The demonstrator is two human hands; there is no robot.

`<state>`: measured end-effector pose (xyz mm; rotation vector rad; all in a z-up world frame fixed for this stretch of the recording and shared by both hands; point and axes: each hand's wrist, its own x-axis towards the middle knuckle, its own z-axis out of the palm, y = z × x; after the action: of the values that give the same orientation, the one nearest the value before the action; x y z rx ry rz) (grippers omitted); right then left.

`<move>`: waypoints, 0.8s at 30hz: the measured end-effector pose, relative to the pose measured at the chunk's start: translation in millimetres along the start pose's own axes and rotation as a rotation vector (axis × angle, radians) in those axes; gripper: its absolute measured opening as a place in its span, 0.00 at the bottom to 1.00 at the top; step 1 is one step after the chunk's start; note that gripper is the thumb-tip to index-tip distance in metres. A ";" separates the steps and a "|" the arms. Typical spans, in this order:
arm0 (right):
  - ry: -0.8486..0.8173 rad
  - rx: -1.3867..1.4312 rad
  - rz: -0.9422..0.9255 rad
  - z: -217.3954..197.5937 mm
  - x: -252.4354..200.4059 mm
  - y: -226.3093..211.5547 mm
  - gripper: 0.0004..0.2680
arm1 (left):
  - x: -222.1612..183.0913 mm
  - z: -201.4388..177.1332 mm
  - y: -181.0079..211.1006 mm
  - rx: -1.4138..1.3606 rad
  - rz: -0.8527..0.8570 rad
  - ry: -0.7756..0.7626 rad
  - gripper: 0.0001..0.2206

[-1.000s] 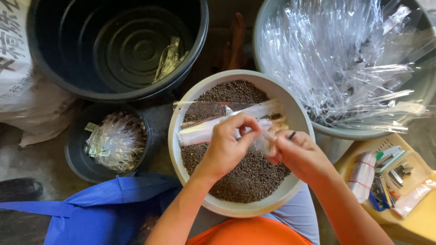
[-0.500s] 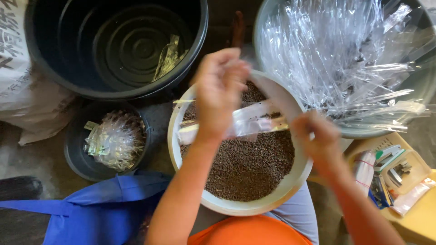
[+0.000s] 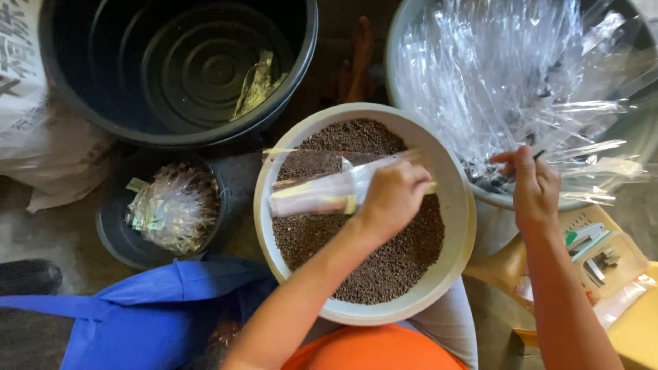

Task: The person fills small plastic bags with granules from a basin and uses a small tool to scoop and seal the bags.

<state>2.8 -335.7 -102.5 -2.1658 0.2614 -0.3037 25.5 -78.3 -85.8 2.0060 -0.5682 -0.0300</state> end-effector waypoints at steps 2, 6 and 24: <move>-0.073 0.099 0.112 15.5 -16.6 -24.9 0.18 | -4.7 -23.0 6.9 -0.032 0.010 0.087 0.01; -0.511 0.455 0.060 47.6 -51.8 -131.0 0.17 | -18.8 -72.6 40.6 -0.073 0.169 0.239 0.05; -0.465 0.725 0.373 63.9 -44.3 -117.2 0.15 | -94.6 -84.5 61.2 -0.619 -0.204 0.309 0.09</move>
<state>-10.6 -206.9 -47.5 -1.3796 0.2348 0.2859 -60.0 6.8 -13.1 1.4169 -0.1245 -0.0165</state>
